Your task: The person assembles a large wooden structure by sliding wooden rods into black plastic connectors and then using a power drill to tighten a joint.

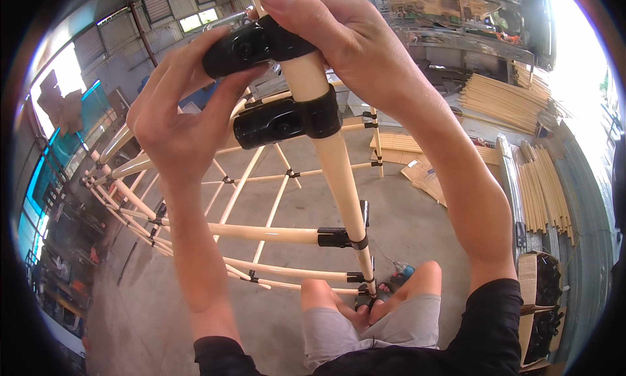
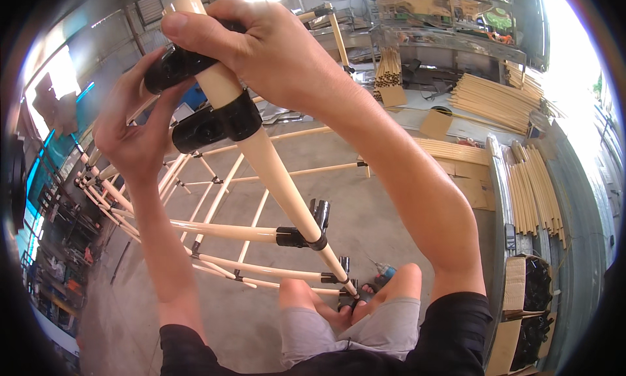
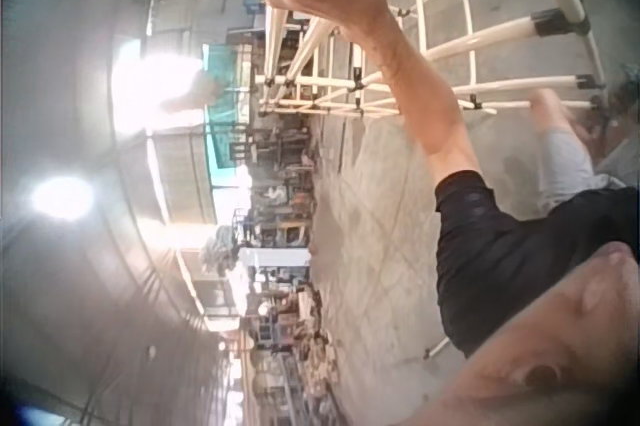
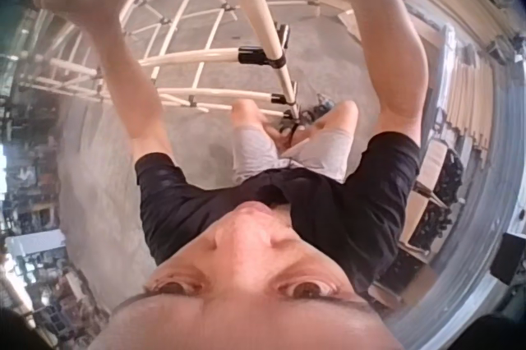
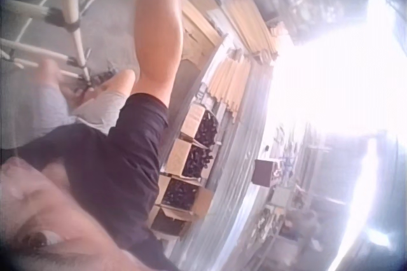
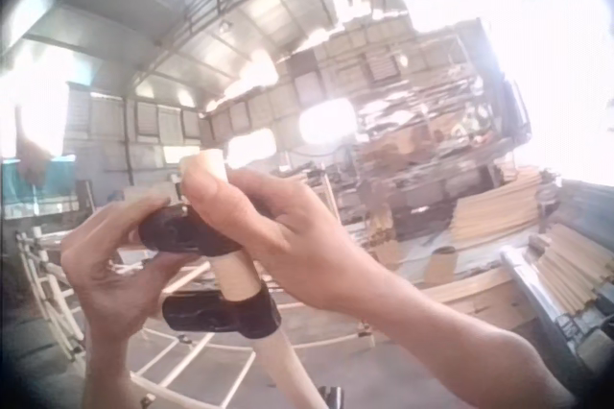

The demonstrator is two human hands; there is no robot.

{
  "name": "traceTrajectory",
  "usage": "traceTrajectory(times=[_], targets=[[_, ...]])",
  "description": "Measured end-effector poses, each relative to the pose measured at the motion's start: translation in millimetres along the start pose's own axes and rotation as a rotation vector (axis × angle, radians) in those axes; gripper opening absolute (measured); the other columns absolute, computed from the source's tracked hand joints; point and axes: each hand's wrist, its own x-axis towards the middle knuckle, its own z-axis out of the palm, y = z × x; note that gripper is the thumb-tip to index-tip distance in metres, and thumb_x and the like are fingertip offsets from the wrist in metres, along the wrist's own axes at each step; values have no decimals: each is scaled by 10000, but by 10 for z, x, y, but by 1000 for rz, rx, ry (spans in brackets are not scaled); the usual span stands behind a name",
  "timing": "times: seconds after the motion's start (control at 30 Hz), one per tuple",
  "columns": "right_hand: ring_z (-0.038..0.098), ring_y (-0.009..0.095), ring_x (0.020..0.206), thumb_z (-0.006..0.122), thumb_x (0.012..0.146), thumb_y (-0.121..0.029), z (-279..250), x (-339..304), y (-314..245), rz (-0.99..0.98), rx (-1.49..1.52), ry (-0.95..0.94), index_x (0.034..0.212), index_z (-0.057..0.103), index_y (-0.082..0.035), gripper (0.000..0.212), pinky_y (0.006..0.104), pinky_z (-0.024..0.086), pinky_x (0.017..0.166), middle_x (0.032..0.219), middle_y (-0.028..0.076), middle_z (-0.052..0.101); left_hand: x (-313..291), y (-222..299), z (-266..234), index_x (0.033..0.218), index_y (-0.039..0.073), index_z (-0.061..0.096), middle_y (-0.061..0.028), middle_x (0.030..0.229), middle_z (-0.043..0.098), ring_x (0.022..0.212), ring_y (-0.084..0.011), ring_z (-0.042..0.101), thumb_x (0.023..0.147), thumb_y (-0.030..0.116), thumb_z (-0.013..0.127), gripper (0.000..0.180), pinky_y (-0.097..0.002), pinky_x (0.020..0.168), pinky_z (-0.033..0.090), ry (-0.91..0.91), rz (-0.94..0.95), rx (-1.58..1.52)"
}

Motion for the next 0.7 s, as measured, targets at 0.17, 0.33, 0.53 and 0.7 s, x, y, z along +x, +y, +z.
traceTrajectory(times=[0.17, 0.33, 0.53, 0.7], targets=[[595, 112, 731, 513, 1012, -446, -126, 130, -442, 425, 45, 13, 978, 699, 8, 491, 281, 480, 639, 809, 67, 662, -61, -48, 71, 1113, -10, 700, -113, 969, 733, 857, -187, 731, 668, -26, 848, 469, -274, 757, 563, 60, 6, 53], [564, 91, 656, 507, 1006, -481, -54, 297, 422, -175, 313, 69, 858, 726, 19, 565, 258, 444, 592, 704, 27, 651, -22, 99, 55, 1106, -29, 698, -118, 980, 730, 844, -192, 720, 671, -22, 850, 460, -286, 754, 567, 48, -56, 177], [495, 110, 474, 477, 1006, -381, 235, 480, 492, -265, 666, 294, 586, 674, 35, 624, 266, 397, 484, 498, 39, 567, -76, 56, 91, 1105, -33, 701, -125, 976, 728, 831, -190, 706, 657, -7, 861, 476, -295, 738, 567, 105, -66, 244], [445, 111, 396, 506, 1003, -312, 330, 537, 459, -344, 714, 336, 512, 596, 23, 602, 292, 342, 424, 425, 58, 496, -96, 6, 15, 1129, -43, 690, -136, 985, 727, 824, -200, 699, 649, 8, 848, 508, -310, 770, 552, 94, -23, 284]])
